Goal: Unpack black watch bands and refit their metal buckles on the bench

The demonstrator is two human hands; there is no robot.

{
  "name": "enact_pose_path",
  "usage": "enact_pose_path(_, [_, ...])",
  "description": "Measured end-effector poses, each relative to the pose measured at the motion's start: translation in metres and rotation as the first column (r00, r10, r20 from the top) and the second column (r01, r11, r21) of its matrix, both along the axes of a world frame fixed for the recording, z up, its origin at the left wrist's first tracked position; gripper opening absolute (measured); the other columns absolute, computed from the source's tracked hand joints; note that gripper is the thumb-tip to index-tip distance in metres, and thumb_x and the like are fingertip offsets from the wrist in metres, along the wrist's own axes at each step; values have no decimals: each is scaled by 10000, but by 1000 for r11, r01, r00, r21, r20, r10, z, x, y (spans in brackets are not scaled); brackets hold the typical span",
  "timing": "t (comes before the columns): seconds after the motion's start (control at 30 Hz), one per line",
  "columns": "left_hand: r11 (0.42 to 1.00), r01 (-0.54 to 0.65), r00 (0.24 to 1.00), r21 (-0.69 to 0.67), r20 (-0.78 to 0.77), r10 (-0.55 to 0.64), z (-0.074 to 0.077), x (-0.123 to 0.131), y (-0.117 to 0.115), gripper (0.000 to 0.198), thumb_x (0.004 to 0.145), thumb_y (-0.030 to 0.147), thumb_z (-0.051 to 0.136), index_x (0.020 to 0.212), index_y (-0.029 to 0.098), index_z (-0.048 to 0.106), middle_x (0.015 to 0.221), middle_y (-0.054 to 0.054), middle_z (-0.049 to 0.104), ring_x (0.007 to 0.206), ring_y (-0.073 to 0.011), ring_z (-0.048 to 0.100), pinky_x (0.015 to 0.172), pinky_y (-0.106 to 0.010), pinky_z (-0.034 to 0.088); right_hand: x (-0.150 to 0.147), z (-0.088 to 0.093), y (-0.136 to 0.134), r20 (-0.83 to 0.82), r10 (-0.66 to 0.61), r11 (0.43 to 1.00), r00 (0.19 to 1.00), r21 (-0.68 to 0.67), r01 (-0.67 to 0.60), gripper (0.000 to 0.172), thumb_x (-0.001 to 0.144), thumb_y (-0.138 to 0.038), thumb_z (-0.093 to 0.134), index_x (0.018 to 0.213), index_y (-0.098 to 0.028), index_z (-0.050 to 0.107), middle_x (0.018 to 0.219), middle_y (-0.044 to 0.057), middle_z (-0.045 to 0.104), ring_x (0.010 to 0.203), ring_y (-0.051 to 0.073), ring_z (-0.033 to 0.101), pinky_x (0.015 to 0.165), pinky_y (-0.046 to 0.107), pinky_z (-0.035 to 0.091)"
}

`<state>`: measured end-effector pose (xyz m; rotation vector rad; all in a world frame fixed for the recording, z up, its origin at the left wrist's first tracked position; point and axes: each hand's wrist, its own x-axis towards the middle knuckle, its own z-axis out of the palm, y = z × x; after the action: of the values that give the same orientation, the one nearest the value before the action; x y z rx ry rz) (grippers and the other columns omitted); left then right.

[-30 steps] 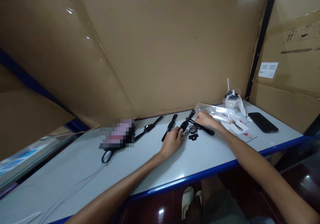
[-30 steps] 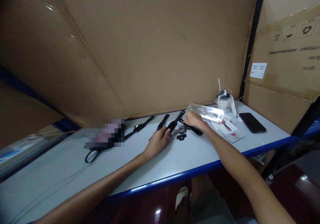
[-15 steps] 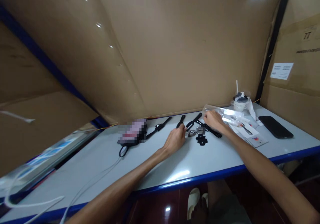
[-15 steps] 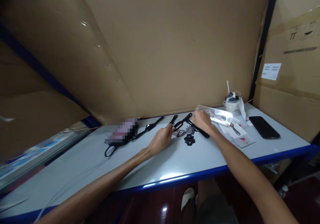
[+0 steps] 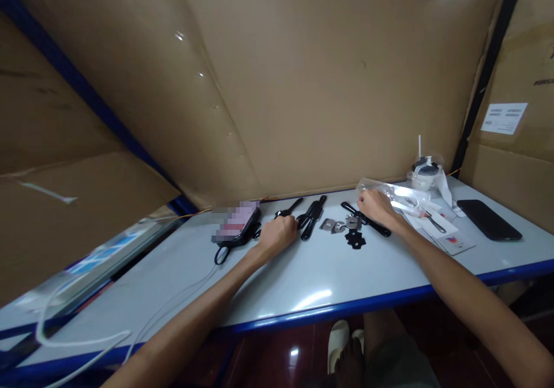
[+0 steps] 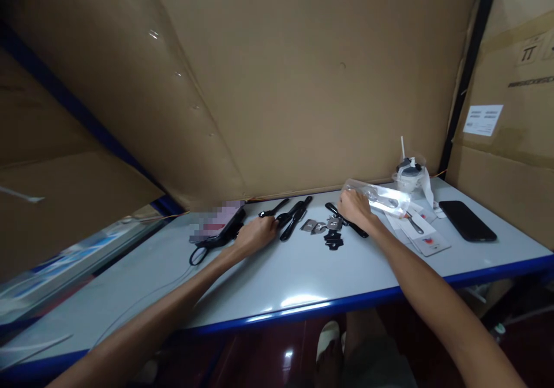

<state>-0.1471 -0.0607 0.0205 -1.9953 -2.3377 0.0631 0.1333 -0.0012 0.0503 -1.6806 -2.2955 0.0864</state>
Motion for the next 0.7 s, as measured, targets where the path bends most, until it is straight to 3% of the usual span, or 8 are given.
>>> enact_pose_path(0.1, [997, 60, 994, 52, -94, -55, 5, 1, -3, 507, 1045, 362, 296, 1105, 122, 738, 1116, -244, 745, 1072, -386, 708, 810, -424, 517, 1, -1, 2, 0, -1, 1000, 1000, 8, 1, 390, 1041, -308, 473, 1046, -110, 809, 1118, 228, 773, 1071, 319, 731, 864, 337, 493])
enact_pose_path(0.2, [989, 87, 975, 117, -215, -60, 8, -7, -4, 438, 1013, 220, 327, 1229, 71, 678, 1200, -270, 706, 1183, -395, 645, 872, -434, 507, 2, 0, 4, -9, -17, 1000, 1000, 5, 17, 464, 1077, -355, 407, 1114, -101, 794, 1145, 239, 762, 1086, 327, 725, 883, 353, 492])
enact_pose_path(0.37, [1000, 11, 958, 15, -286, -6, 4, -22, -2, 439, 946, 71, 331, 1273, -17, 609, 1192, -325, 687, 1183, -409, 643, 943, -466, 478, 2, 2, 2, -15, -5, 1000, 1000, 10, 6, 416, 1064, -317, 430, 1131, -109, 785, 1142, 234, 760, 1083, 328, 716, 889, 373, 495])
enact_pose_path(0.53, [998, -64, 998, 26, 13, 63, -2, -28, 6, 472, 940, 176, 411, 1393, 51, 451, 1122, -266, 724, 1094, -383, 706, 852, -425, 519, 3, 2, 0, 21, 0, 1000, 1000, -2, 0, 389, 1044, -291, 451, 1067, -107, 793, 1116, 240, 762, 1055, 335, 720, 857, 376, 502])
enact_pose_path(0.7, [981, -159, 942, 112, 314, 117, -8, -51, 20, 514, 884, 270, 573, 1362, 113, 466, 1042, -189, 739, 974, -306, 731, 752, -334, 505, 10, 10, -6, 145, 39, 995, 989, -95, -25, 310, 985, -244, 525, 1054, -97, 789, 1140, 250, 756, 1063, 341, 721, 821, 361, 510])
